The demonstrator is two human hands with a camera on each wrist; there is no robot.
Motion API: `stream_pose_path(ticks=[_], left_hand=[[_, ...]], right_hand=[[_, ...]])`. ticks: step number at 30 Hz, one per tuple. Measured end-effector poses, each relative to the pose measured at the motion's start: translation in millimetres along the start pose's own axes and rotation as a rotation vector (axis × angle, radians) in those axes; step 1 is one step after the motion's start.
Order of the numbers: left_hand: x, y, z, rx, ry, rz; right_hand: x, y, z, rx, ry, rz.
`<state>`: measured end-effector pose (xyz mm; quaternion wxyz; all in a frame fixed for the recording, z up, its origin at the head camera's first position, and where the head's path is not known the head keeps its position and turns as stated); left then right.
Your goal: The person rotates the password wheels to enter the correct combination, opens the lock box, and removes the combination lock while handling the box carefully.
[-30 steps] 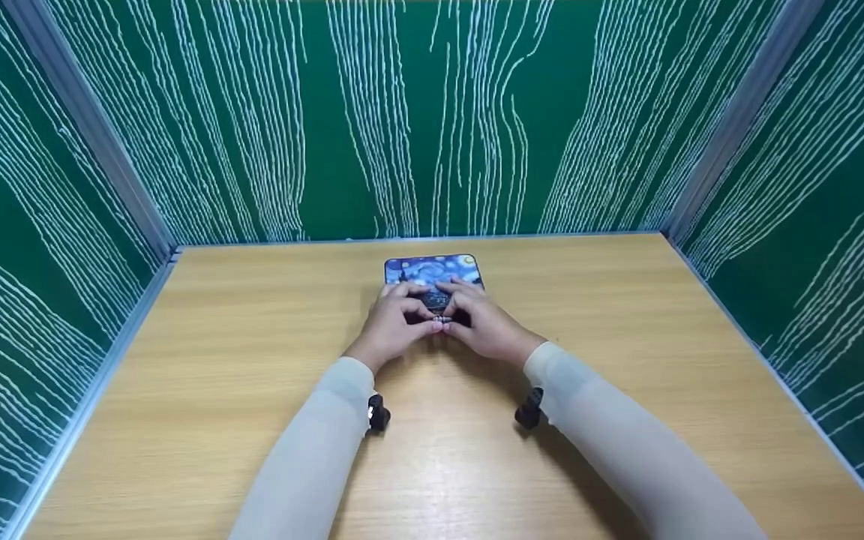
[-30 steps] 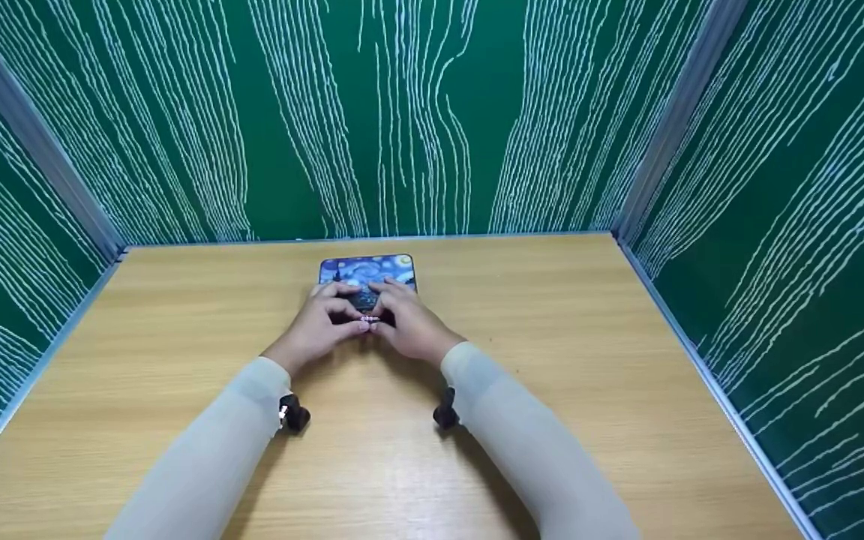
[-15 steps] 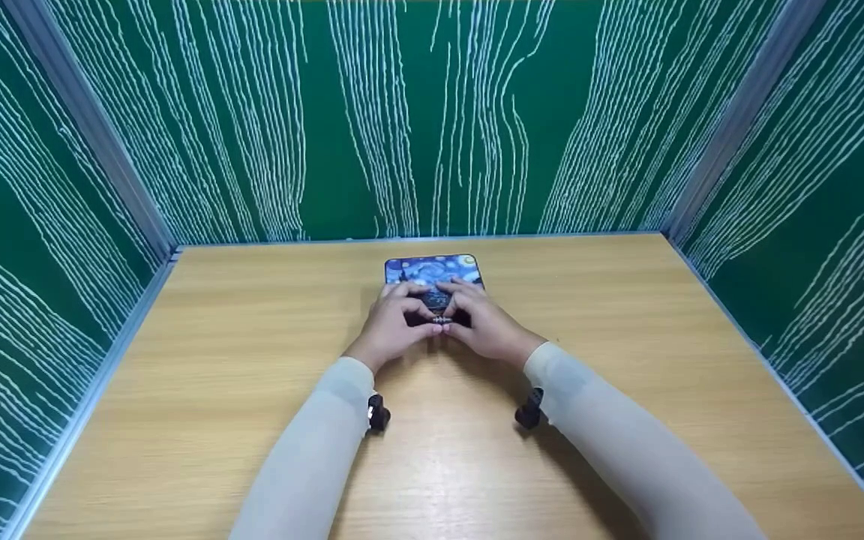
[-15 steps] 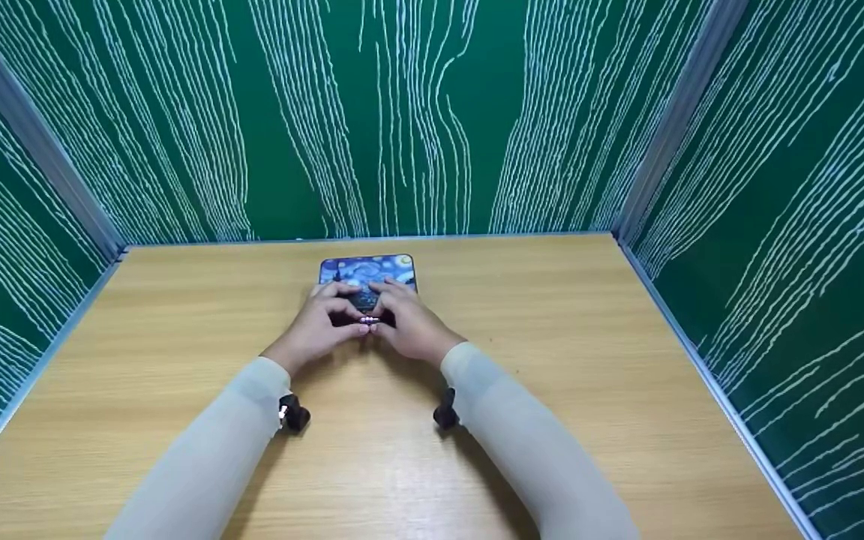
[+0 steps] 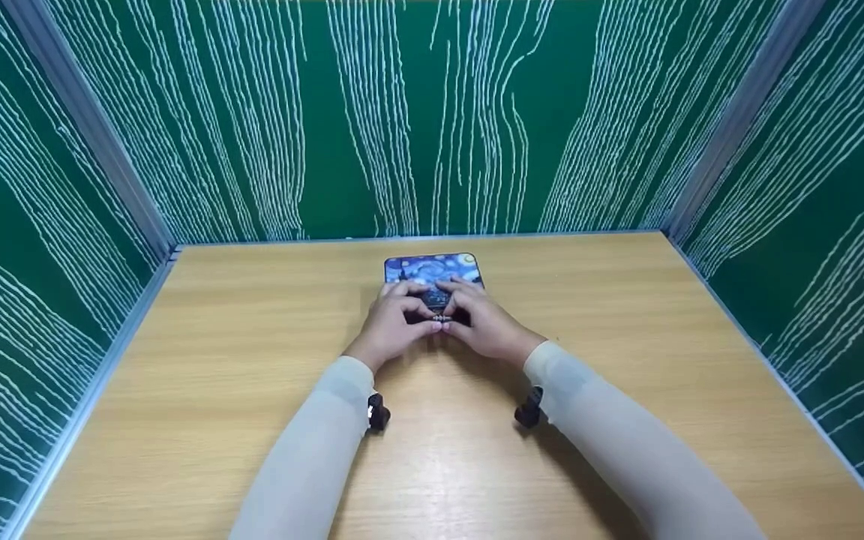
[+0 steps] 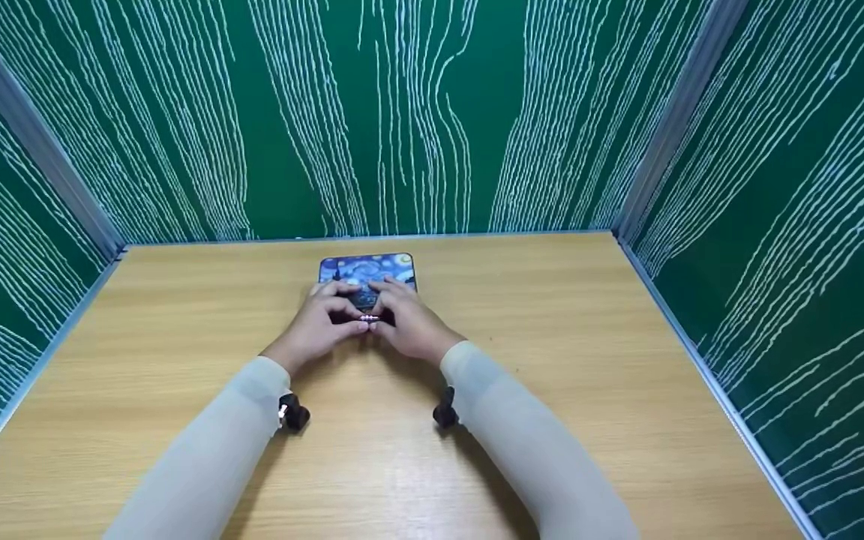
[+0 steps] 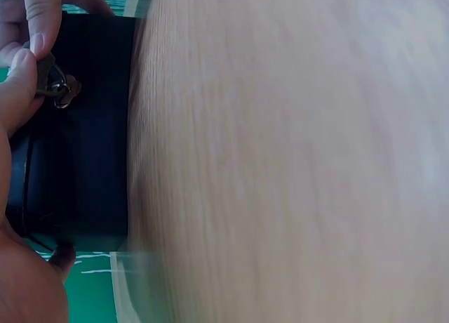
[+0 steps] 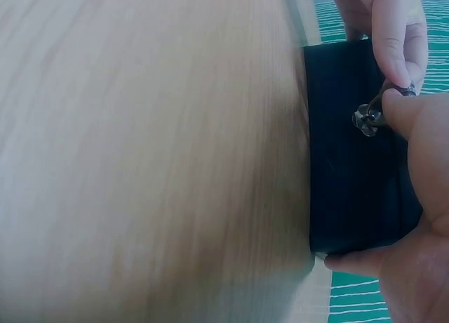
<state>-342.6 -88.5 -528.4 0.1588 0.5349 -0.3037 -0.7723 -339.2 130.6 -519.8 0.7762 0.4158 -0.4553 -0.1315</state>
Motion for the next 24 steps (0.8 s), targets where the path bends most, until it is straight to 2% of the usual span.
stream_pose_path(ticks=[5, 12, 24], left_hand=[[-0.2, -0.1, -0.6, 0.002, 0.007, -0.002], [1.2, -0.3, -0.6, 0.003, -0.036, 0.021], [1.4, 0.9, -1.5, 0.012, -0.012, 0.011]], right_hand=[[0.7, 0.4, -0.4, 0.002, -0.004, 0.003], [0.2, -0.4, -0.4, -0.004, 0.023, -0.021], [0.4, -0.8, -0.4, 0.01, -0.012, -0.016]])
Point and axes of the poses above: each hand's wrist, its own z-axis towards the middle knuckle, its own y-axis out of the back of the hand, x = y × z, the point moved 2 cm from there along z, towards the middle knuckle, and after that the axes turned 1 degree about -z, right-handed, at the moved point
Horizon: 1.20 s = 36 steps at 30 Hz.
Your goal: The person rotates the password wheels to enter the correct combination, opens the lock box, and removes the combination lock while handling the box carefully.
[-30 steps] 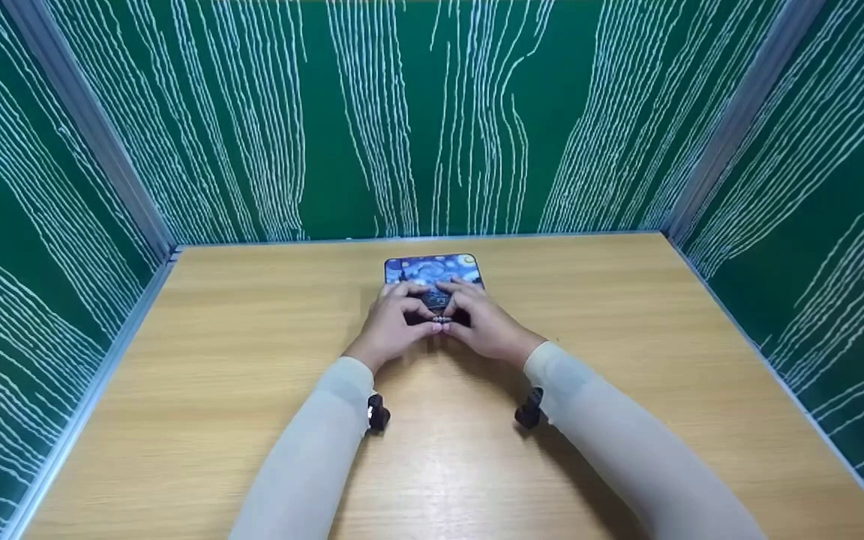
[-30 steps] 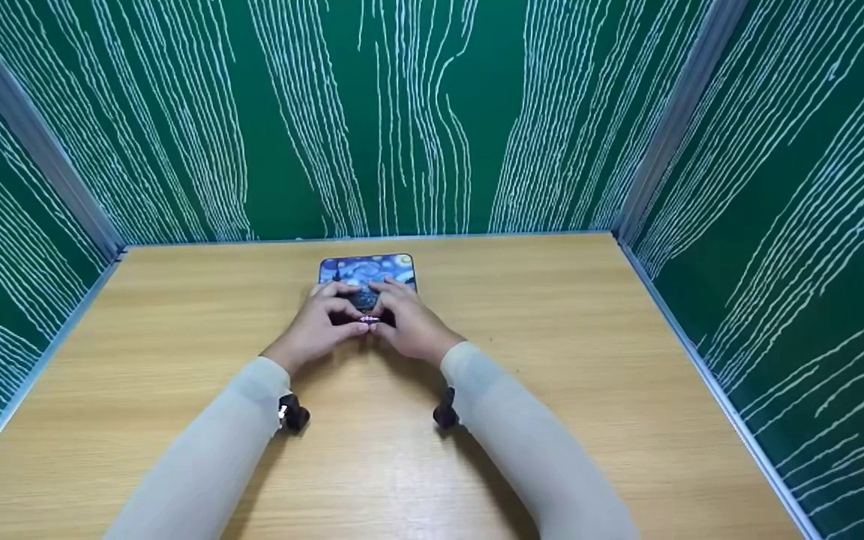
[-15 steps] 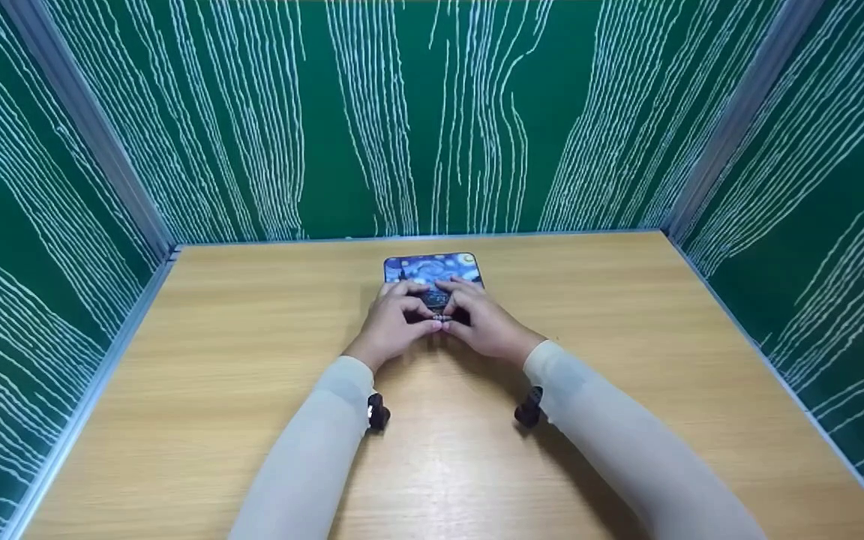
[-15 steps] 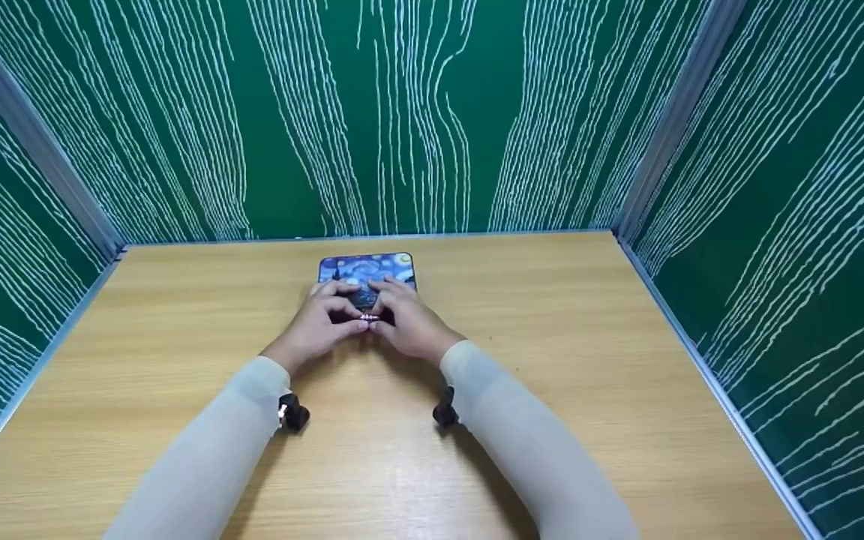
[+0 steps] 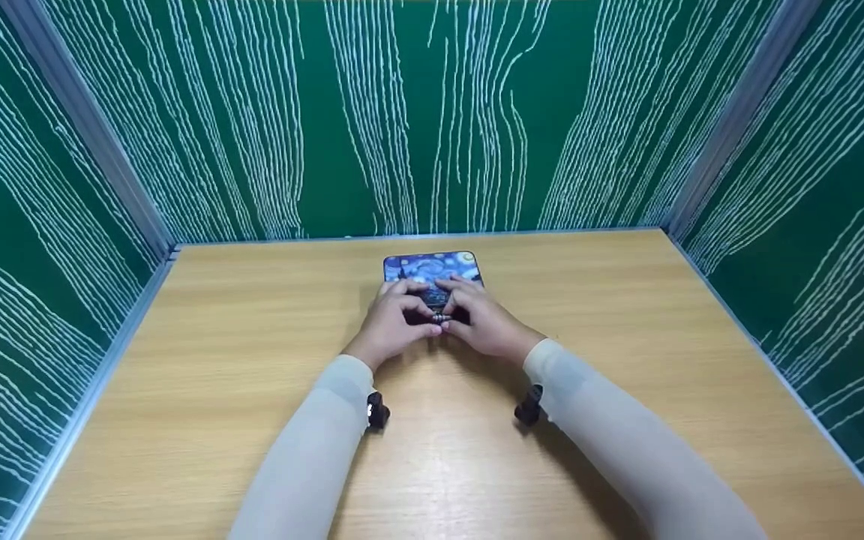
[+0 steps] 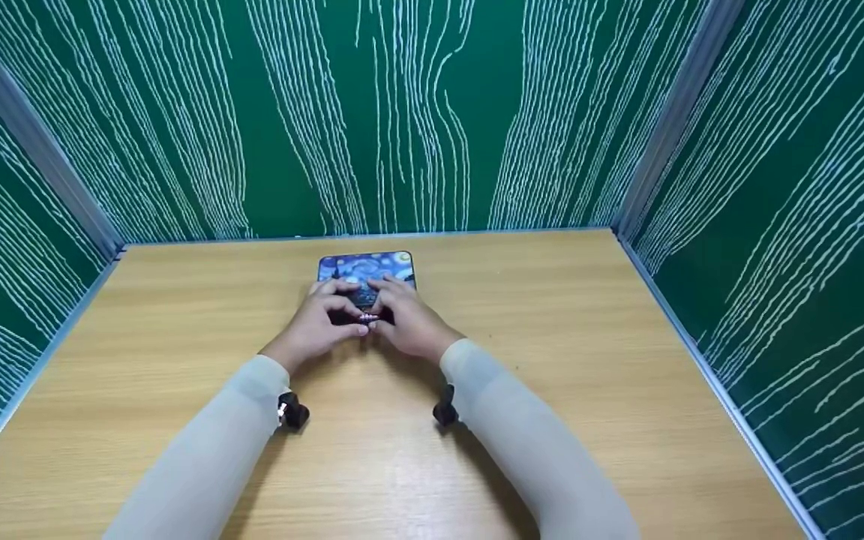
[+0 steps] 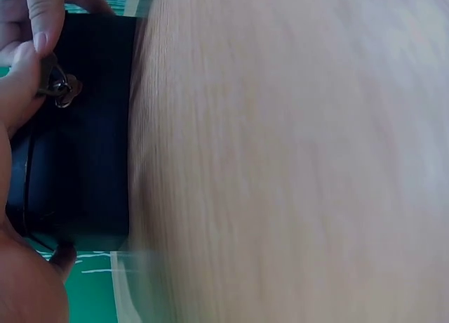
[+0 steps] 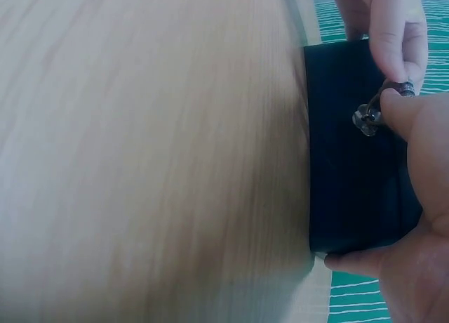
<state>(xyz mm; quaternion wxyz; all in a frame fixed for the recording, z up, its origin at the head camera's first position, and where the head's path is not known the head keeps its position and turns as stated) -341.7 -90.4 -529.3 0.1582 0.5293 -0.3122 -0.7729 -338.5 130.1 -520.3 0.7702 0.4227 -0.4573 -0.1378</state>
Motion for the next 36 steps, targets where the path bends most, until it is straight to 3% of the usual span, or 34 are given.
stream_pose_path(ticks=[26, 36], left_hand=[[-2.4, 2.0, 0.7, -0.007, -0.018, 0.002], [-2.0, 1.1, 0.5, 0.009, 0.032, 0.003]], right_hand=[[-0.5, -0.1, 1.7, -0.018, 0.039, -0.006], [-1.5, 0.1, 1.1, -0.008, 0.021, -0.002]])
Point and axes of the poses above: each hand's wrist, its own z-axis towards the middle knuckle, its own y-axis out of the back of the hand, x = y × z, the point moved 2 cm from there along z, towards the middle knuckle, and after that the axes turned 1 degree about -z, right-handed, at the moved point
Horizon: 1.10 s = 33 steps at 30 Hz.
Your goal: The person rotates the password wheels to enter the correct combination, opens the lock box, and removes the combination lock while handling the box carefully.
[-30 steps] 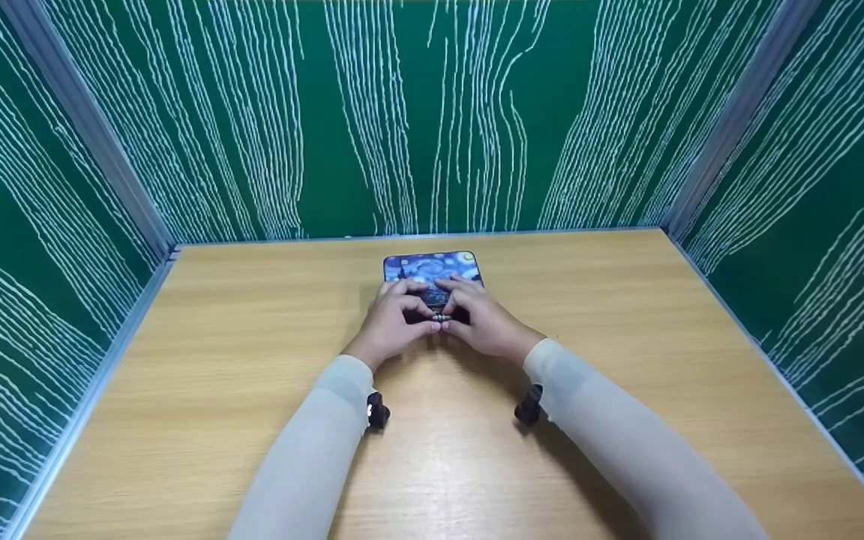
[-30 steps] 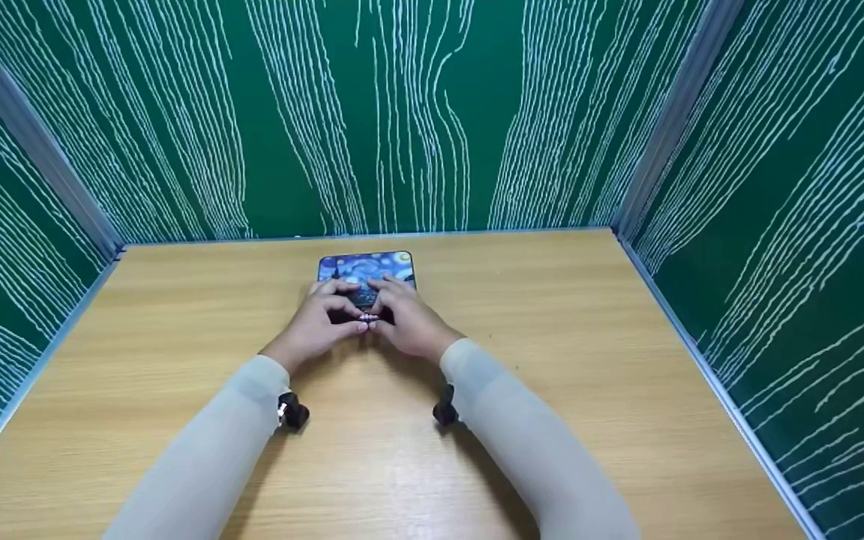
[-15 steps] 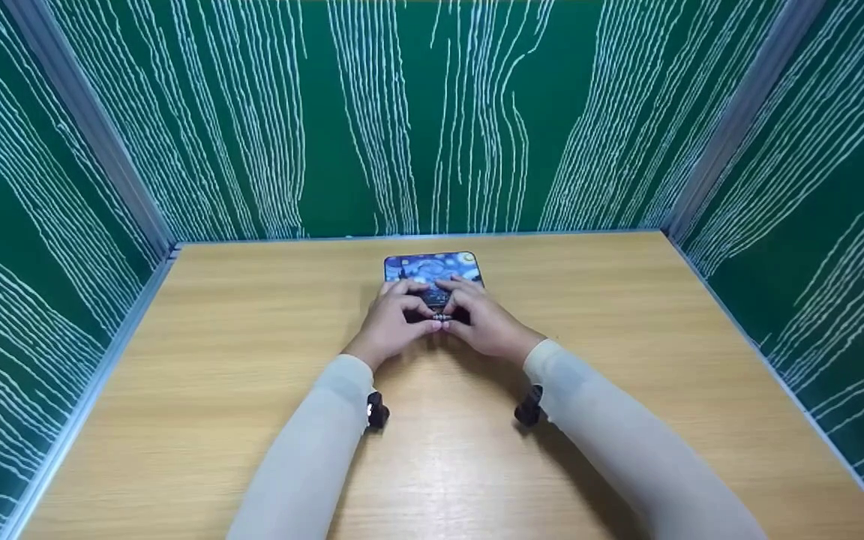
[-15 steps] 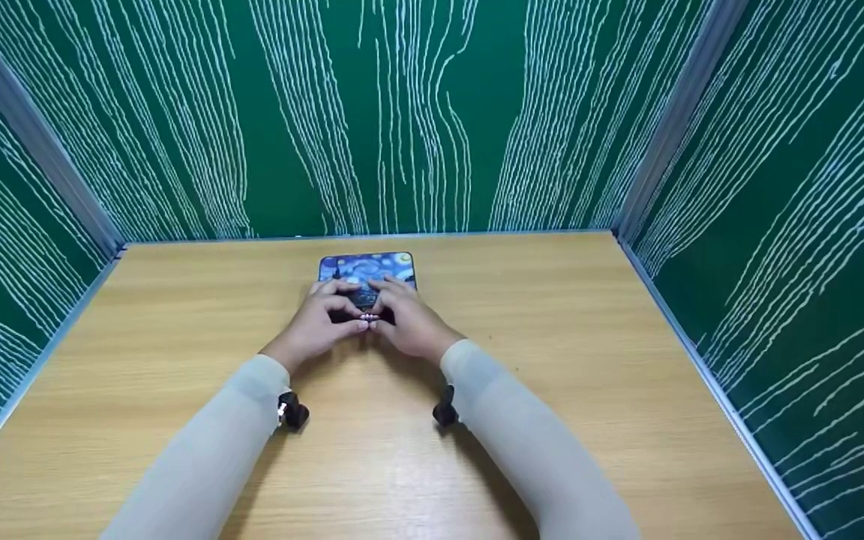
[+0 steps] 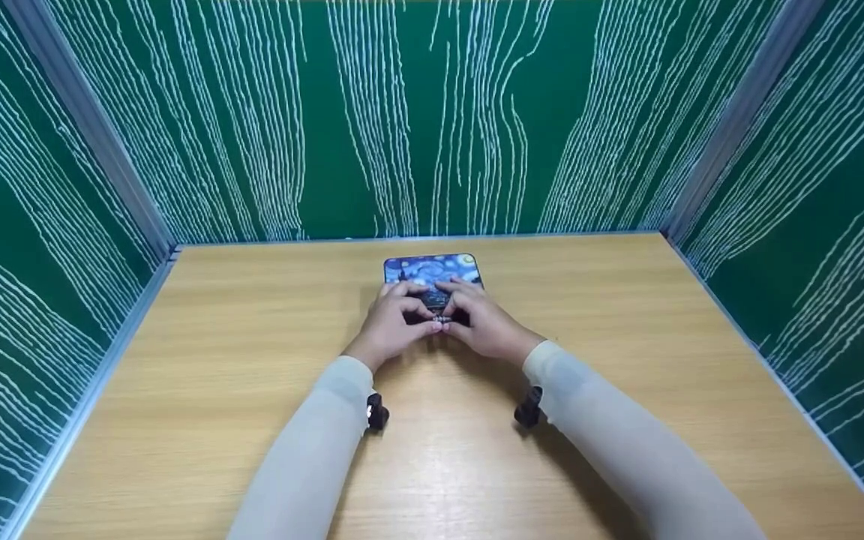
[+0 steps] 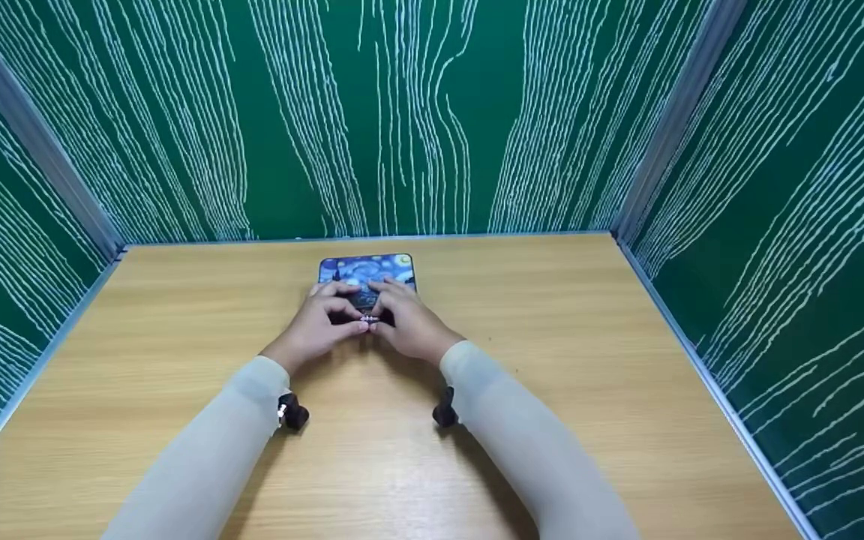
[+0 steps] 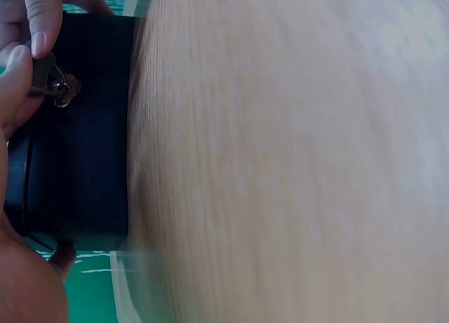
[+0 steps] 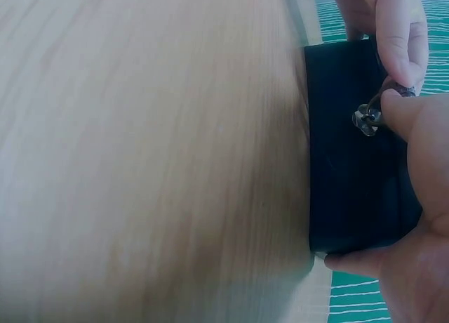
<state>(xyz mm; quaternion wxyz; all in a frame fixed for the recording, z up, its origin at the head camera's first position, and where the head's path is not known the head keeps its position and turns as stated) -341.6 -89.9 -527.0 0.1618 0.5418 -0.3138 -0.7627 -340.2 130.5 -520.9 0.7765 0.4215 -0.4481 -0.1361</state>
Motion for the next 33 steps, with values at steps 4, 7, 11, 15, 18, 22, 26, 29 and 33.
stream_pose_path(ticks=[4, 7, 11, 15, 18, 22, 26, 29, 33], left_hand=[[-0.8, 0.6, -0.2, 0.003, -0.004, -0.002], [-1.8, 1.1, -1.0, 0.006, -0.027, 0.0], [-3.4, 1.8, -2.4, 0.007, -0.061, 0.011], [-4.6, 2.2, -2.8, 0.005, -0.061, 0.015], [-5.3, 2.4, -2.8, 0.002, -0.048, 0.006], [-5.1, 2.0, -2.6, -0.001, -0.032, 0.001], [-4.7, 1.7, -2.5, 0.0, -0.03, 0.0], [-4.7, 1.9, -2.8, -0.001, -0.031, -0.006], [-4.6, 2.5, -3.4, 0.002, -0.026, -0.01]], right_hand=[[0.6, 0.1, -0.2, 0.003, -0.004, 0.006], [1.1, 0.0, -0.3, 0.003, 0.0, 0.007], [0.2, -0.7, -0.1, 0.001, 0.011, 0.001], [-0.8, -1.1, 0.3, -0.004, 0.012, -0.001], [-0.6, -0.7, 0.4, -0.007, 0.006, -0.003], [-0.1, -0.2, 0.4, -0.005, 0.005, -0.002], [-0.6, -0.3, 0.4, -0.008, 0.007, -0.001], [-0.7, -0.3, 0.2, -0.007, 0.002, 0.001], [-0.2, -0.1, -0.1, -0.001, -0.01, 0.007]])
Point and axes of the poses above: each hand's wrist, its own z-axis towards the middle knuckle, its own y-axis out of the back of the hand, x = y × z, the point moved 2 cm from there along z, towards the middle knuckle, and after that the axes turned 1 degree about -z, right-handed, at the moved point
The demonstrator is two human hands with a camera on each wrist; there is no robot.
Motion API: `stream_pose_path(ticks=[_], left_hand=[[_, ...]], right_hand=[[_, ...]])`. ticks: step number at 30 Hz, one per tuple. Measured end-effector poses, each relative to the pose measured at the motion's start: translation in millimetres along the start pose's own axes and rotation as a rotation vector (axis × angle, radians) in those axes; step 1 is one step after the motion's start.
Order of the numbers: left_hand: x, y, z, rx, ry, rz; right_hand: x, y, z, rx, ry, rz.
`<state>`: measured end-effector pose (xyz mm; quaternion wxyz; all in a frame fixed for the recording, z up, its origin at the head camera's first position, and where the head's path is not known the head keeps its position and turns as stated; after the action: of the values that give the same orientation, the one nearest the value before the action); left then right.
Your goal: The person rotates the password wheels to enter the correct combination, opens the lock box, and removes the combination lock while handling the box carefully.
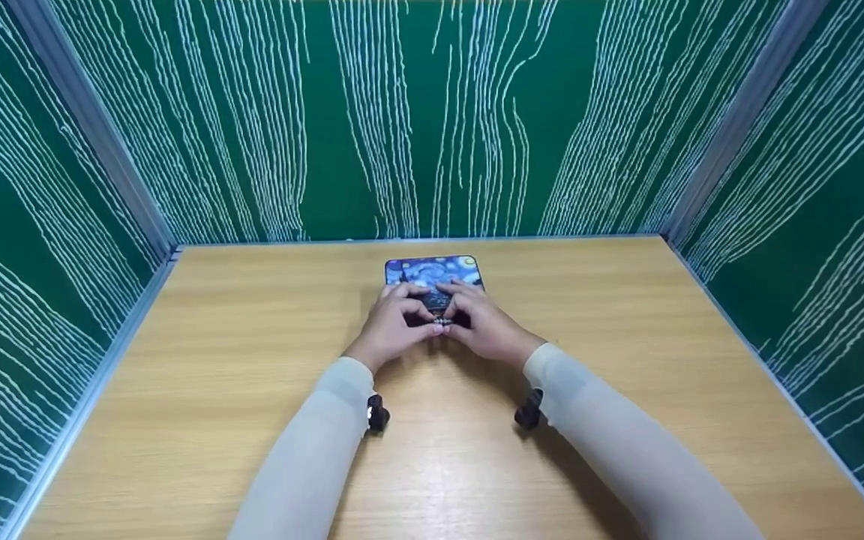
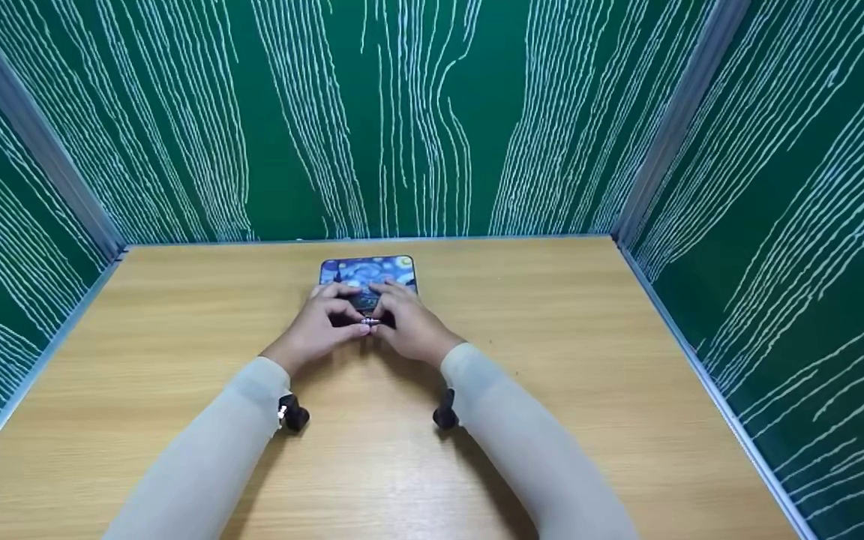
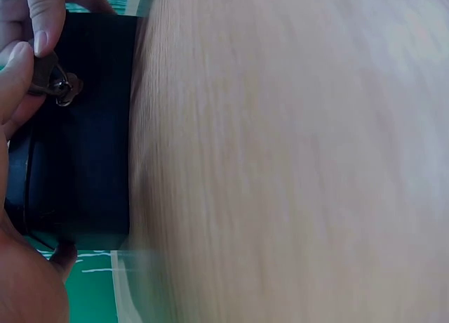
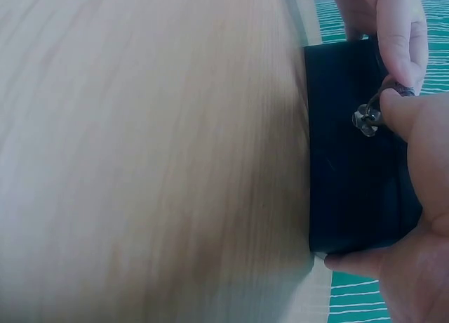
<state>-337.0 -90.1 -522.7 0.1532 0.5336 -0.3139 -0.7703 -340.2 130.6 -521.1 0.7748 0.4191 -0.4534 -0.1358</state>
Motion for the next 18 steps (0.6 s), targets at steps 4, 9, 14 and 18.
stream_pose_path(ticks=[4, 9, 14, 18], left_hand=[[-0.4, 0.0, -0.5, 0.003, -0.007, 0.009], [-1.7, -0.3, -0.9, 0.003, -0.015, 0.02], [-1.3, -0.7, -0.2, -0.006, 0.004, 0.012], [-1.2, -0.5, 0.2, -0.01, 0.013, 0.003]], right_hand=[[0.6, -0.1, -0.2, 0.001, -0.004, 0.005], [1.1, -0.1, 0.1, 0.002, 0.006, 0.009], [1.0, -0.1, 0.2, 0.001, -0.002, 0.01], [1.6, 0.2, 0.7, 0.002, -0.005, 0.007]])
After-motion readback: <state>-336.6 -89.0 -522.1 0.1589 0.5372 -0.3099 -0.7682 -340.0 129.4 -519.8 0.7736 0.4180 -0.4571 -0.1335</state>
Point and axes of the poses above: each hand's wrist, its own z-axis towards the middle knuckle, its own y-axis out of the back of the hand, x = y × z, the point moved 2 cm from there along z, towards the middle knuckle, and after that the axes turned 1 degree about -z, right-handed, at the moved point
